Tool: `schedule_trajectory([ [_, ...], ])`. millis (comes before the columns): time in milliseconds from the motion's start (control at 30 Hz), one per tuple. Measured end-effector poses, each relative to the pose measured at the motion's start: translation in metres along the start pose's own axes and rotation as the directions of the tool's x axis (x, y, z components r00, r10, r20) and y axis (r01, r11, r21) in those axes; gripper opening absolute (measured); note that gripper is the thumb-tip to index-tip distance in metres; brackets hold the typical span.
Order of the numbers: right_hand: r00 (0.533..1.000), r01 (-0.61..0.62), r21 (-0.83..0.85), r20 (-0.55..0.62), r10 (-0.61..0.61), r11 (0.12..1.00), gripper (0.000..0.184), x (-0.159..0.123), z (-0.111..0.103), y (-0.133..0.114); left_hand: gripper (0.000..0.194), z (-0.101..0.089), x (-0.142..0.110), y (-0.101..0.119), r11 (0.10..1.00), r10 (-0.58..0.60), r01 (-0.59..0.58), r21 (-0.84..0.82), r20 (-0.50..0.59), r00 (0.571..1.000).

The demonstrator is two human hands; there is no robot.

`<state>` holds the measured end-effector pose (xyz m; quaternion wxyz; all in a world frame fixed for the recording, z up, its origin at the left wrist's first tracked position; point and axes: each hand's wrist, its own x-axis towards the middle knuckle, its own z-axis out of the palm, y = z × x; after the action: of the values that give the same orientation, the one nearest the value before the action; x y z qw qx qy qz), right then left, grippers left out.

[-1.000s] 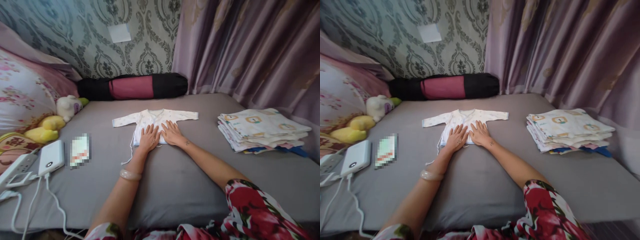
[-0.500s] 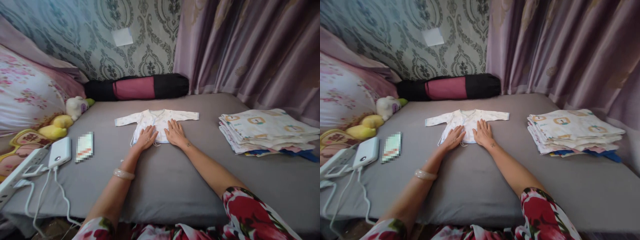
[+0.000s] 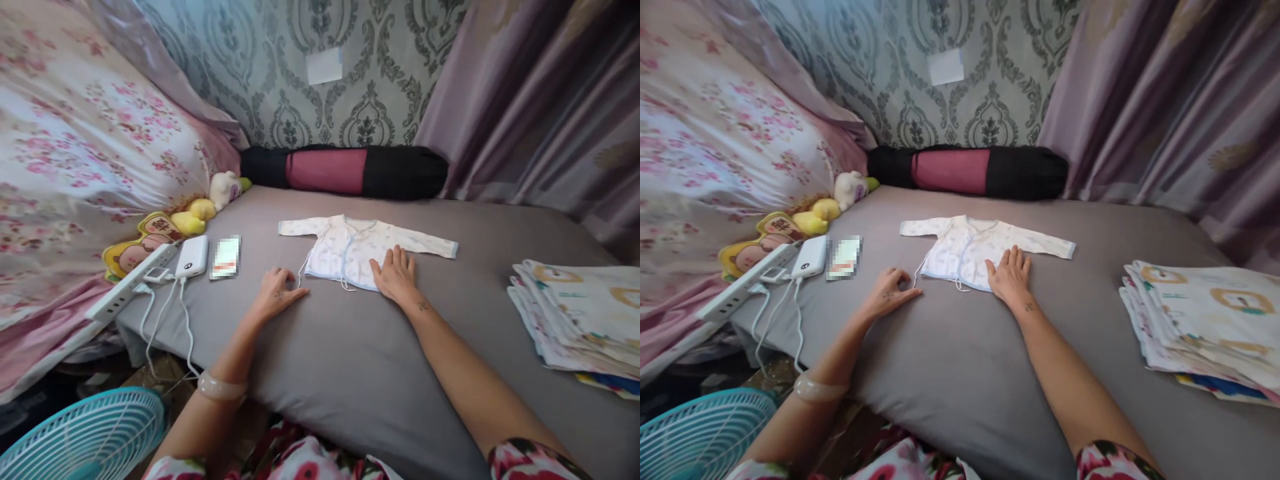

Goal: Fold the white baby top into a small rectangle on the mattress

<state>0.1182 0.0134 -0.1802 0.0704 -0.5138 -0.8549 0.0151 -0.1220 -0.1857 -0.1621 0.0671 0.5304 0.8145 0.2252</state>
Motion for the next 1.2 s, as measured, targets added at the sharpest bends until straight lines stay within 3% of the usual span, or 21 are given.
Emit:
schedule_trajectory([
  [200,0.998,-0.008,0.075,-0.061,0.012,0.997,0.063,-0.001,-0.008,0.0,0.016,-0.008,0.001,0.001,1.0,0.002,-0.002,0.005,0.078,0.997],
  [333,0.972,-0.047,0.256,-0.21,0.103,0.966,0.057,0.003,-0.008,0.0,0.014,-0.022,0.014,0.004,0.988,-0.142,0.13,0.087,0.159,0.977],
  [467,0.932,-0.064,0.444,-0.293,0.212,0.894,0.057,0.01,-0.006,0.005,0.015,-0.042,0.04,0.011,0.945,-0.278,0.271,0.185,0.011,0.96],
  [533,0.919,-0.078,0.499,-0.3,0.256,0.863,0.06,0.013,-0.006,0.007,0.013,-0.048,0.057,0.024,0.954,-0.241,0.253,0.163,-0.088,0.966],
  [600,0.909,-0.108,0.541,-0.287,0.303,0.834,0.062,0.015,-0.008,0.01,0.012,-0.05,0.072,0.042,0.985,-0.153,0.162,0.052,-0.148,0.977],
  [700,0.903,-0.166,0.607,-0.224,0.368,0.777,0.06,0.017,-0.011,0.015,0.019,-0.041,0.086,0.069,0.968,0.063,-0.111,-0.223,-0.215,0.975],
  [767,0.902,-0.212,0.638,-0.164,0.4,0.74,0.057,0.019,-0.014,0.02,0.027,-0.032,0.088,0.077,0.928,0.109,-0.19,-0.32,-0.254,0.961],
  [833,0.899,-0.267,0.636,-0.105,0.424,0.724,0.053,0.021,-0.017,0.028,0.03,-0.022,0.085,0.075,0.95,0.028,-0.097,-0.297,-0.23,0.973],
  [933,0.911,-0.343,0.578,0.013,0.412,0.74,0.044,0.026,-0.022,0.042,0.024,-0.012,0.075,0.059,0.979,-0.145,0.137,-0.151,-0.048,0.988],
  [1000,0.918,-0.389,0.538,0.161,0.361,0.748,0.042,0.029,-0.025,0.05,0.022,-0.008,0.068,0.048,0.974,-0.208,0.212,-0.083,0.048,0.977],
  [1100,0.877,-0.444,0.469,0.403,0.263,0.763,0.044,0.028,-0.031,0.055,0.027,-0.005,0.06,0.038,0.962,-0.248,0.259,-0.082,0.126,0.961],
  [1200,0.827,-0.399,0.409,0.548,0.128,0.821,0.042,0.022,-0.039,0.054,0.031,0.0,0.057,0.037,0.938,-0.281,0.315,-0.146,0.215,0.935],
])
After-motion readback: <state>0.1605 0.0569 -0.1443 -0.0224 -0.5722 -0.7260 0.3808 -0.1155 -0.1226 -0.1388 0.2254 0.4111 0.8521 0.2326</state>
